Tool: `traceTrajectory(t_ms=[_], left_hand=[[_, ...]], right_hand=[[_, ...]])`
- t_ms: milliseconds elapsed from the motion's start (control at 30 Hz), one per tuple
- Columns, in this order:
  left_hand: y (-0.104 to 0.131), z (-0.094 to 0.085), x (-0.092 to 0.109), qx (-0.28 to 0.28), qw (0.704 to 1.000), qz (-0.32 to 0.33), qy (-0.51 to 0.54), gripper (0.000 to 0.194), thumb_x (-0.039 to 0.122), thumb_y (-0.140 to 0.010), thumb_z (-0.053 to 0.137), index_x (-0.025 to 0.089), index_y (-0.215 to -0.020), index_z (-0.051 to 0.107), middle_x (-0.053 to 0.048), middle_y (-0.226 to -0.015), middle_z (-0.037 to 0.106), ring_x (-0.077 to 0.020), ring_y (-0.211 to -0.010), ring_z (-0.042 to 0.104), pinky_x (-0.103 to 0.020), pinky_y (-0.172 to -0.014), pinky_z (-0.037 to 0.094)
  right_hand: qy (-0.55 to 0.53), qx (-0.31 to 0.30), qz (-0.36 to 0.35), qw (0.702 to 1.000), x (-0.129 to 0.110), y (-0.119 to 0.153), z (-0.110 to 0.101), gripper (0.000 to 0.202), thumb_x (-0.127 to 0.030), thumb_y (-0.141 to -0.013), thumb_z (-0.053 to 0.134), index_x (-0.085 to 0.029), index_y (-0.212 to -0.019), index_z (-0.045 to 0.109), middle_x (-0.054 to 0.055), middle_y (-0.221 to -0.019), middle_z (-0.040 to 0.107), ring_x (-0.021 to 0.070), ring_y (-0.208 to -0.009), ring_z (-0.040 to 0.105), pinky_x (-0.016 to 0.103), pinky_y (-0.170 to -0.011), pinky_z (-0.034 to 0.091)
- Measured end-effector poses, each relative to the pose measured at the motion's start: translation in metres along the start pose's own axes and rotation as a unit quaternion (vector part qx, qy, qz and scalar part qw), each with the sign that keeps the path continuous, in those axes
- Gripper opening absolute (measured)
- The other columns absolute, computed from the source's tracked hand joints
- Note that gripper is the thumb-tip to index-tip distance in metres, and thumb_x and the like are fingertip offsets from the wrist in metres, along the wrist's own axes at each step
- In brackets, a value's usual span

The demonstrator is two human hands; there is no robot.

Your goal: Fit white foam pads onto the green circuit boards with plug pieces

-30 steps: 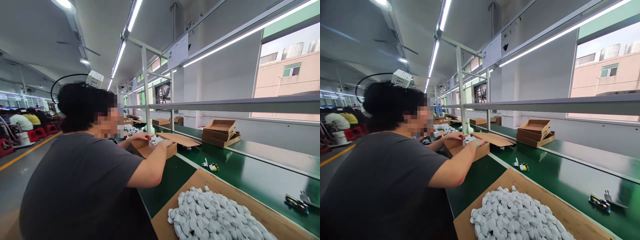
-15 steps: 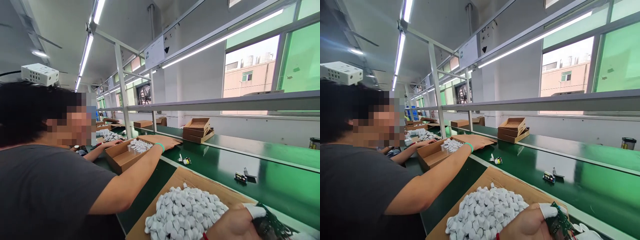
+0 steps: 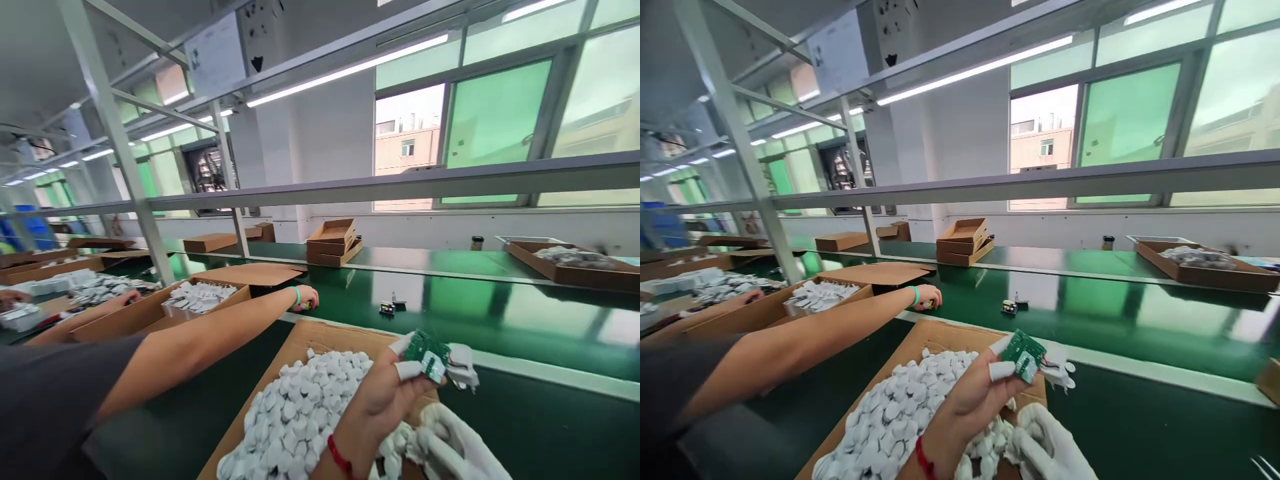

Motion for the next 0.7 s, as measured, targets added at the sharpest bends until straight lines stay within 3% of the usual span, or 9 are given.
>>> traceTrajectory(t_ms=[67, 133, 200, 267, 367, 433, 500, 600, 700], left_hand=[[-0.001, -0.008, 0.002, 0.033, 0.999, 0.001, 0.028, 0.052, 0.008, -0.061, 0.07, 0.012, -0.112, 0.058, -0.01, -0.099, 0.068, -0.0228, -0.094, 0.065, -0.036, -0.088, 0.05], [-0.002, -0.017, 0.004, 0.072, 0.997, -0.001, 0.006, 0.059, 0.007, -0.064, 0.065, 0.013, -0.122, 0.052, -0.01, -0.102, 0.069, -0.0226, -0.096, 0.065, -0.038, -0.092, 0.048], [-0.001, -0.026, 0.006, 0.115, 0.992, 0.004, -0.056, 0.063, 0.007, -0.068, 0.061, 0.014, -0.128, 0.046, -0.011, -0.11, 0.067, -0.0221, -0.103, 0.063, -0.039, -0.099, 0.044], [-0.001, -0.032, 0.009, 0.145, 0.978, 0.021, -0.147, 0.064, 0.004, -0.069, 0.057, 0.016, -0.13, 0.046, -0.011, -0.12, 0.063, -0.0218, -0.113, 0.057, -0.039, -0.106, 0.037], [-0.002, -0.03, 0.005, 0.131, 0.958, 0.024, -0.252, 0.061, 0.004, -0.07, 0.054, 0.014, -0.129, 0.047, -0.012, -0.126, 0.06, -0.0226, -0.117, 0.055, -0.038, -0.107, 0.036], [-0.004, -0.026, -0.006, 0.094, 0.958, -0.004, -0.27, 0.061, 0.005, -0.071, 0.053, 0.011, -0.132, 0.044, -0.014, -0.122, 0.062, -0.0238, -0.111, 0.059, -0.04, -0.102, 0.041], [-0.004, -0.02, -0.014, 0.048, 0.958, -0.019, -0.284, 0.062, 0.005, -0.072, 0.052, 0.01, -0.133, 0.042, -0.014, -0.118, 0.064, -0.0235, -0.107, 0.061, -0.04, -0.098, 0.045], [-0.003, -0.004, -0.019, -0.027, 0.948, -0.004, -0.317, 0.056, 0.004, -0.073, 0.05, 0.014, -0.127, 0.051, -0.01, -0.118, 0.065, -0.0219, -0.108, 0.061, -0.037, -0.098, 0.044], [0.0, 0.006, -0.021, -0.065, 0.951, -0.003, -0.303, 0.051, 0.004, -0.072, 0.049, 0.016, -0.12, 0.059, -0.007, -0.113, 0.068, -0.0227, -0.108, 0.06, -0.035, -0.096, 0.046]], right_hand=[[-0.099, 0.012, 0.04, 0.994, 0.0, -0.005, -0.017, 0.032, -0.048, -0.061, 0.076, -0.021, -0.073, 0.065, 0.003, -0.063, 0.068, 0.0194, -0.055, 0.06, 0.031, -0.054, 0.052], [-0.169, 0.109, 0.049, 0.978, -0.005, -0.013, -0.045, 0.044, -0.05, -0.054, 0.081, -0.019, -0.08, 0.065, 0.003, -0.067, 0.07, 0.0182, -0.056, 0.06, 0.031, -0.056, 0.051], [-0.177, 0.22, 0.02, 0.959, -0.015, -0.014, -0.076, 0.044, -0.05, -0.058, 0.079, -0.019, -0.085, 0.066, 0.005, -0.08, 0.072, 0.02, -0.069, 0.063, 0.032, -0.066, 0.052], [-0.145, 0.266, -0.025, 0.953, -0.032, -0.011, -0.096, 0.036, -0.047, -0.065, 0.075, -0.021, -0.088, 0.068, 0.005, -0.095, 0.071, 0.0239, -0.091, 0.063, 0.035, -0.082, 0.05], [-0.079, 0.177, -0.08, 0.978, -0.056, -0.009, -0.093, 0.022, -0.042, -0.069, 0.074, -0.022, -0.079, 0.072, 0.007, -0.119, 0.064, 0.0295, -0.115, 0.053, 0.04, -0.096, 0.042], [-0.048, 0.091, -0.105, 0.989, -0.066, -0.007, -0.078, 0.016, -0.039, -0.071, 0.073, -0.023, -0.074, 0.074, 0.009, -0.126, 0.06, 0.0318, -0.12, 0.049, 0.042, -0.099, 0.039], [-0.029, 0.045, -0.131, 0.99, -0.07, -0.005, -0.066, 0.013, -0.035, -0.072, 0.073, -0.024, -0.076, 0.075, 0.01, -0.126, 0.06, 0.0316, -0.119, 0.051, 0.043, -0.098, 0.041], [0.0, 0.036, -0.148, 0.988, -0.064, -0.006, -0.057, 0.008, -0.03, -0.071, 0.073, -0.025, -0.078, 0.075, 0.009, -0.131, 0.056, 0.028, -0.104, 0.06, 0.041, -0.091, 0.045], [-0.008, 0.056, -0.134, 0.989, -0.053, -0.008, -0.057, 0.018, -0.028, -0.071, 0.074, -0.027, -0.089, 0.073, 0.009, -0.132, 0.056, 0.0277, -0.107, 0.058, 0.039, -0.087, 0.048]])
Point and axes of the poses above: each hand's wrist, its own y-axis away from the middle knuckle, its own z-axis out of the palm, x = y × z, the point moved 9 cm from there along -y, towards the middle knuckle
